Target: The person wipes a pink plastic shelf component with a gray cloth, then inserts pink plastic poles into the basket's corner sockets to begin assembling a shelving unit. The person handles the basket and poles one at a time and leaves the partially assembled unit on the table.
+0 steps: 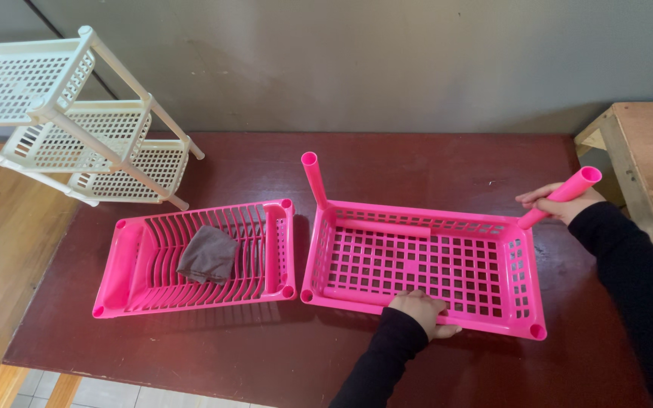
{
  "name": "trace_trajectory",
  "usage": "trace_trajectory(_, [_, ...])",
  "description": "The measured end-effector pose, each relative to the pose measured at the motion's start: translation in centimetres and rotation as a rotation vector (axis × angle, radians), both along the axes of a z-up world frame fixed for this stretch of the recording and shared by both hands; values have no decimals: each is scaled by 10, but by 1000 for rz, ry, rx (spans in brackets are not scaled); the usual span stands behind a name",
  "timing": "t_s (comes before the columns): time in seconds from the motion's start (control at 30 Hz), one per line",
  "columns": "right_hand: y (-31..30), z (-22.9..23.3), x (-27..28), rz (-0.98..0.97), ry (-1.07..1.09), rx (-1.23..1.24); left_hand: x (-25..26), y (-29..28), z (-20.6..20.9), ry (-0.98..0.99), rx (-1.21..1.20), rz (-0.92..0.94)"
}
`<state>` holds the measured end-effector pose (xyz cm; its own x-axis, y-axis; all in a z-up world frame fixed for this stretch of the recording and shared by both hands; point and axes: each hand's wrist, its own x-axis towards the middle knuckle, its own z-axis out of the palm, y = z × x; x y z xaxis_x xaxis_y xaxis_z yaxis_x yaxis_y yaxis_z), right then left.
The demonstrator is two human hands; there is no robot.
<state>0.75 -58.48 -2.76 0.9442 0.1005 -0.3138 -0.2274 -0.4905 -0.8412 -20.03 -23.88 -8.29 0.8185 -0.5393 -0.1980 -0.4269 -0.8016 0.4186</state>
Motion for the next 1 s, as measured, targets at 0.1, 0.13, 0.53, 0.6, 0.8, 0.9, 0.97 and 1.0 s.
trace_trajectory(0.1, [31,-13,-19,-273,-241,117,3,-1,2,67,58,-18])
trace_trajectory(0.13, [41,-18,-25,-383,-361,194,4,-1,3,100,89,-31])
trace_trajectory(0.53, [38,-20,-29,-322,-422,134,1,6,22,38,-98,22])
trace_trajectory(0.6, [37,-17,-32,-304,-480,-50,3,13,21,104,-273,79])
trace_trajectory(0.8, [51,-13,-63,-351,-513,-201,26,34,10,125,-703,378])
trace_trajectory(0.9, [66,-16,-98,-434,-745,-281,33,60,10,-39,-442,494])
trace_trajectory(0.97, [76,-19,-128,-427,-910,-413,30,76,7,-22,-222,536])
trace_trajectory(1.0, [83,-19,-139,-390,-974,-493,30,87,7,25,-118,537])
